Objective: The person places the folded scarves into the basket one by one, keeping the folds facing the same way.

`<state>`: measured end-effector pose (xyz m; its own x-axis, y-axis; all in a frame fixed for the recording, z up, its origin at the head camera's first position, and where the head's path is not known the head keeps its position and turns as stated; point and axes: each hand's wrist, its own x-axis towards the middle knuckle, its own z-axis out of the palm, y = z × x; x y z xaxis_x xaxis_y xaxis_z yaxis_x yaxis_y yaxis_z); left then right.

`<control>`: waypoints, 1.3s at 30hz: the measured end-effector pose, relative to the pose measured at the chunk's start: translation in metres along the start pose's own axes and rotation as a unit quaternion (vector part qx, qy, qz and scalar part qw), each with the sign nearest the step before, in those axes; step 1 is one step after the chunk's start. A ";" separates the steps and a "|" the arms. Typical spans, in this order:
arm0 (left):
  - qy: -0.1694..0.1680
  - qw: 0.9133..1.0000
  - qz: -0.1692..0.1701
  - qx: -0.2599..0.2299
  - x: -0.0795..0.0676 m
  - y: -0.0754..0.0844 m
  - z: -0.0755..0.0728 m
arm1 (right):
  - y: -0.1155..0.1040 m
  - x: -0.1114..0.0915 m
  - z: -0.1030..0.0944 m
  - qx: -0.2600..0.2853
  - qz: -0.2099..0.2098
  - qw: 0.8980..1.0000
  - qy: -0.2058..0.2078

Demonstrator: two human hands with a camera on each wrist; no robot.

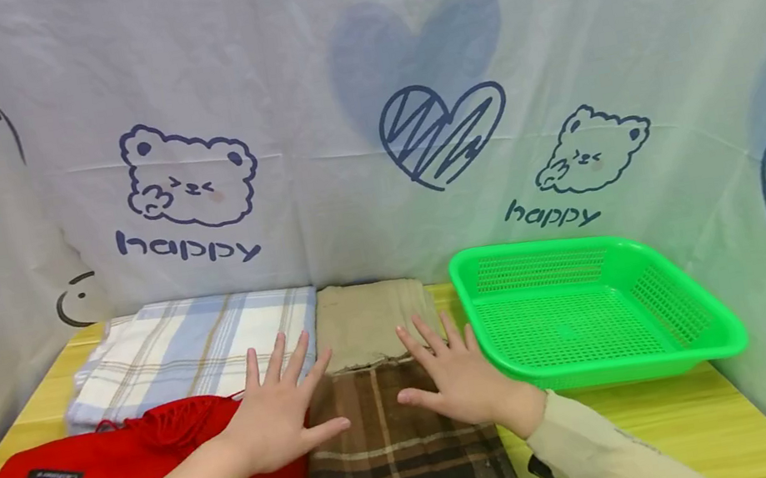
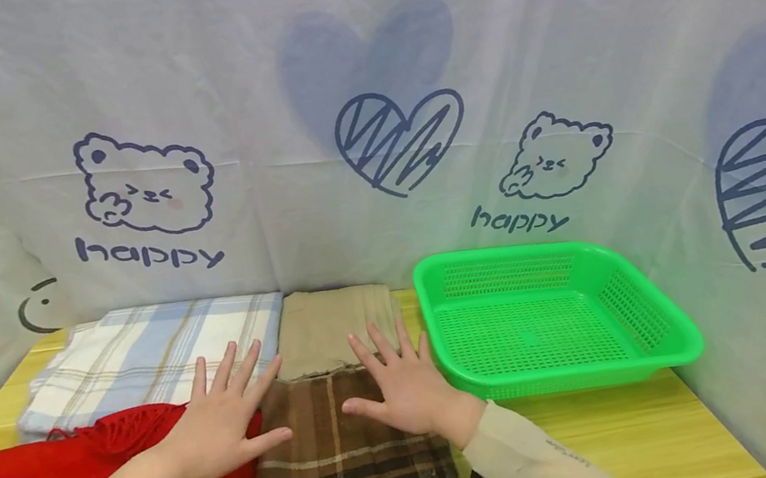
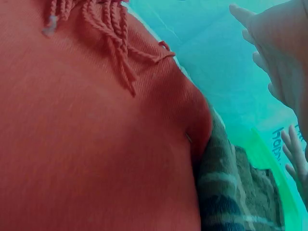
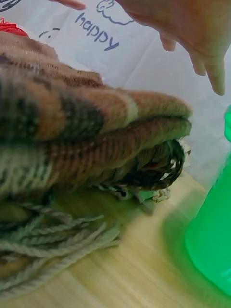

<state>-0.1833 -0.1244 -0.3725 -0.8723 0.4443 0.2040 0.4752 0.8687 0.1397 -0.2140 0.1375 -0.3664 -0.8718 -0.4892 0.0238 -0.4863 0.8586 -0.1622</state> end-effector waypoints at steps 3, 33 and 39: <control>-0.006 1.000 0.011 0.001 -0.008 0.003 0.002 | 0.001 0.003 0.005 0.003 0.004 1.000 -0.003; -0.052 0.941 0.311 0.126 -0.039 0.078 0.068 | 0.019 0.014 0.042 -0.039 0.028 0.999 0.017; 0.050 0.925 0.365 0.094 -0.037 0.082 0.044 | 0.009 0.008 0.030 -0.103 -0.008 0.991 0.089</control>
<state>-0.1176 -0.0599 -0.4110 -0.3086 0.9131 0.2666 0.8965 0.3728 -0.2391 -0.2230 0.1367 -0.3970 -0.8518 -0.4834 0.2017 -0.4853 0.8733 0.0435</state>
